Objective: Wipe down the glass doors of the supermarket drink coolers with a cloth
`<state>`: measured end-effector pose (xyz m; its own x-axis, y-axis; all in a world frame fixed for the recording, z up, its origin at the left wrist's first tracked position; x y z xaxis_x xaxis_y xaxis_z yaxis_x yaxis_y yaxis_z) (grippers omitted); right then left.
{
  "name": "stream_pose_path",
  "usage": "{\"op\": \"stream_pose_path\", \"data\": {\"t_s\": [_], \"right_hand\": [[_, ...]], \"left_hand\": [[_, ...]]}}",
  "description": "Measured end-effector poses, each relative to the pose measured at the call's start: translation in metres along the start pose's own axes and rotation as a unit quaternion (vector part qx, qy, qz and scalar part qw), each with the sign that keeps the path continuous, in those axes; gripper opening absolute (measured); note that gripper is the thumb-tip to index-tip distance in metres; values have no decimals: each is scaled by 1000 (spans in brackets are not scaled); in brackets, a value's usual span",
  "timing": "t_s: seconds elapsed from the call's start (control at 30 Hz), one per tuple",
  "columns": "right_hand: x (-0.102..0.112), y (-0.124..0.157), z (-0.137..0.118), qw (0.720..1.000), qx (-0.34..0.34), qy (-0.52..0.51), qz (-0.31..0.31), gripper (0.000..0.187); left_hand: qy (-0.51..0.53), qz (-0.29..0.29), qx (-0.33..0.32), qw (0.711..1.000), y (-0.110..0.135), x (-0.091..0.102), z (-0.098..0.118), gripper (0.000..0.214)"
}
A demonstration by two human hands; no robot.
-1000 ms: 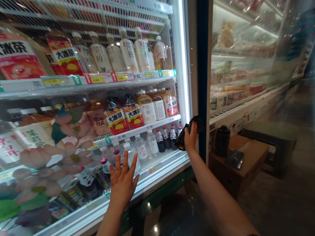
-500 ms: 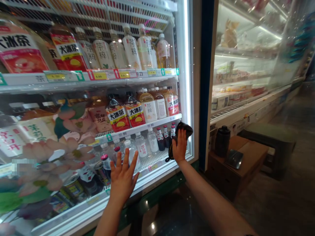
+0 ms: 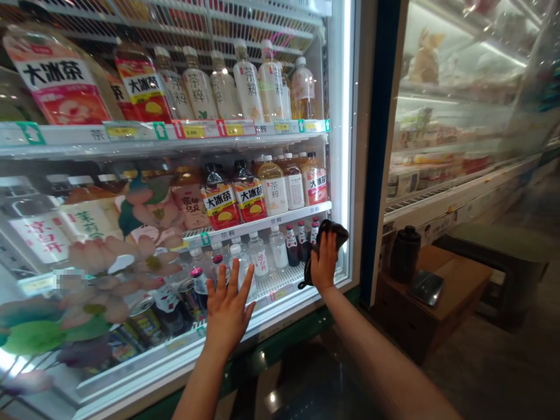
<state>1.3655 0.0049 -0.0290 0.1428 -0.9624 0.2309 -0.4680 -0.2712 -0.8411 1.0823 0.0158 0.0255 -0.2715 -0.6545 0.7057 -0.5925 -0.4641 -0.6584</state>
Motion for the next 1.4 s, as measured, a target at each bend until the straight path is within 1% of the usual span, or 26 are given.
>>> {"op": "stream_pose_path", "data": {"t_s": [0.07,0.13,0.2,0.23,0.3,0.37,0.43,0.47,0.5,0.57,0.63,0.7,0.73,0.77,0.83,0.9,0.97,1.0,1.03,1.1,1.17,1.23,1.27,1.3,1.33,1.4], "right_hand": [[-8,7,-35,994,97,27,-44,71],[-11,24,-54,973,209,30,-88,67],[-7,40,-55,947,300,22,-114,60],[-3,43,-50,938,325,19,-118,58],[4,35,-39,941,321,22,-108,57],[10,10,-38,966,246,29,-68,58],[13,-14,-52,987,156,32,-22,61],[11,-20,-66,991,133,31,-9,62],[8,-22,-83,990,135,28,-8,62],[-2,-9,-118,977,208,14,-39,62],[-10,22,-137,942,322,-4,-92,59],[-10,55,-131,899,416,-19,-135,57],[-7,64,-122,888,436,-20,-143,57],[-3,67,-110,888,437,-18,-142,56],[4,52,-93,908,399,-8,-126,53],[10,19,-90,949,304,5,-87,51],[11,-9,-105,978,204,12,-49,55],[8,-15,-118,984,175,11,-41,58],[5,-15,-134,985,167,8,-44,60],[-6,2,-162,975,208,-4,-76,63],[-15,31,-175,946,297,-18,-125,63],[-15,61,-169,900,403,-34,-162,61],[-12,69,-160,880,442,-39,-169,61],[-7,71,-150,869,463,-39,-169,60],[-2,66,-140,871,463,-35,-160,59],[6,40,-129,908,401,-20,-124,56]], "left_hand": [[-2,3,0,1000,0,-2,0,105],[-3,2,1,1000,0,-3,0,103],[-2,1,0,1000,1,-1,1,99],[-1,2,-2,1000,1,1,2,98],[1,5,-6,1000,3,6,2,95],[1,12,-8,1000,6,10,2,94],[-3,19,-4,1000,9,14,1,94],[-7,24,2,1000,10,15,-1,94],[-12,28,10,999,12,16,-3,96],[-21,38,29,999,15,18,-8,99],[-27,45,45,998,18,19,-14,101],[-31,45,60,997,22,21,-21,101],[-33,43,67,996,24,21,-25,100],[-36,42,74,996,26,22,-29,100],[-42,38,86,995,32,25,-37,100],[-50,35,93,994,38,27,-45,101],[-57,29,97,993,44,27,-52,101],[-61,25,100,993,47,27,-55,102],[-63,23,104,992,50,27,-58,102],[-68,21,111,991,54,26,-63,103],[-74,20,115,990,57,26,-67,102],[-78,13,117,990,59,26,-68,100],[-79,10,118,990,59,27,-69,99],[-79,7,119,990,60,28,-71,99],[-79,6,120,990,61,30,-72,98],[-82,6,122,989,63,35,-76,98]]}}
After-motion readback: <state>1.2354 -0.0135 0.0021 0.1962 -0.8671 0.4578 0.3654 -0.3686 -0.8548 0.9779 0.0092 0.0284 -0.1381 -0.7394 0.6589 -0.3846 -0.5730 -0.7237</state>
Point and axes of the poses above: each hand's wrist, its own y-axis away from the middle knuckle, its own x-axis out of the back of the hand, z = x × y, the point moved 7 cm from there along -y, towards the middle knuckle, and after that the axes turned 3 degrees about -y, right-handed, at the moved point
